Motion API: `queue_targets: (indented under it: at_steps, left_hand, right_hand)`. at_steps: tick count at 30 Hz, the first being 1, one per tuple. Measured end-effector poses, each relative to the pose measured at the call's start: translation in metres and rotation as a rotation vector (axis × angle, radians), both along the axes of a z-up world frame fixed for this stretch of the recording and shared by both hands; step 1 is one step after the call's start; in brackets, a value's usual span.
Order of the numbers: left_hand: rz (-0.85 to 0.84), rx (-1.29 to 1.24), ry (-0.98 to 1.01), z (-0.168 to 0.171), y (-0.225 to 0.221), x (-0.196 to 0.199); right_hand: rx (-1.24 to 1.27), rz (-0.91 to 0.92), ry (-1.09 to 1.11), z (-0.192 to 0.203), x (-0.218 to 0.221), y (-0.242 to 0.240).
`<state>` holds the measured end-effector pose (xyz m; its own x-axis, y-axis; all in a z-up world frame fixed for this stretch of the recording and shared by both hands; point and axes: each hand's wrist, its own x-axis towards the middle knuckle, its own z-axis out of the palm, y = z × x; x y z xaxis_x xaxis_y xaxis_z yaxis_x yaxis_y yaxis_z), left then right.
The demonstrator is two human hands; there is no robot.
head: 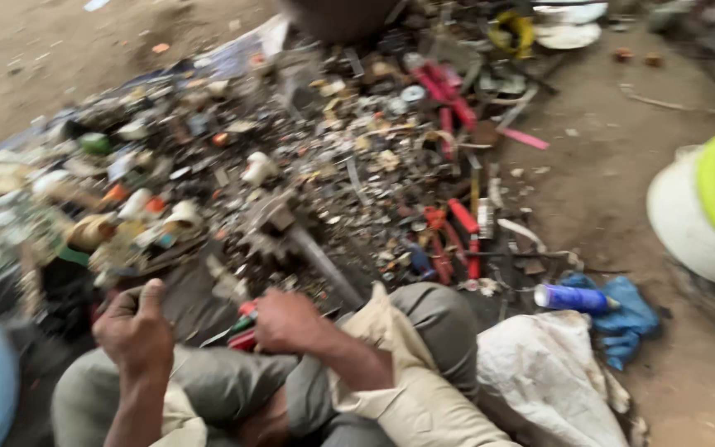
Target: The person dismantles various electronic and mechanical components by hand, using a hammer, pliers, and a screwdriver to separate different materials from a large pile of scrap parts.
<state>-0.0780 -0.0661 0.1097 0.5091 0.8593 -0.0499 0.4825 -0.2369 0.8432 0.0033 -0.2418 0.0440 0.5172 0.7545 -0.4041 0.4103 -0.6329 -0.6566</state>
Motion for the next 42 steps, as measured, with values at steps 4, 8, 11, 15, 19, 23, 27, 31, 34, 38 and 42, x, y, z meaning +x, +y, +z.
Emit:
queue_targets:
  at_steps: [4, 8, 11, 15, 19, 23, 27, 31, 34, 38, 42]
  left_hand:
    - [0.025, 0.1, -0.037, -0.019, 0.025, -0.051]
    - [-0.169, 0.178, -0.199, -0.002, 0.028, -0.044]
    - [-0.147, 0.047, -0.237, 0.013, 0.036, -0.032]
    - [-0.112, -0.01, -0.225, 0.002, 0.072, -0.004]
    - [-0.034, -0.097, -0.01, -0.024, 0.128, 0.035]
    - [-0.065, 0.109, 0.106, -0.066, 0.175, 0.092]
    - [-0.24, 0.297, 0.167, -0.116, 0.201, 0.167]
    - [-0.37, 0.518, 0.168, -0.146, 0.213, 0.236]
    - [-0.514, 0.645, 0.412, -0.159, 0.22, 0.277]
    - [-0.667, 0.619, 0.503, -0.172, 0.227, 0.311]
    - [-0.785, 0.561, 0.782, -0.169, 0.229, 0.304]
  right_hand:
    - [0.156, -0.014, -0.063, 0.02, -0.015, -0.002]
    - [0.05, -0.042, -0.027, 0.043, -0.032, -0.002]
    - [0.087, -0.174, -0.05, 0.038, -0.043, 0.0]
    - [0.032, -0.208, -0.047, 0.014, -0.039, 0.009]
    - [0.001, -0.152, -0.061, -0.012, -0.027, 0.023]
    - [0.032, -0.13, -0.033, -0.031, -0.013, 0.027]
    - [0.021, -0.131, 0.013, -0.035, 0.001, 0.032]
    - [-0.073, -0.135, 0.112, -0.04, 0.02, 0.042]
    - [-0.114, -0.103, 0.155, -0.055, 0.024, 0.043]
    - [-0.097, -0.088, 0.183, -0.071, 0.028, 0.046]
    - [-0.096, -0.112, 0.236, -0.049, 0.029, 0.043]
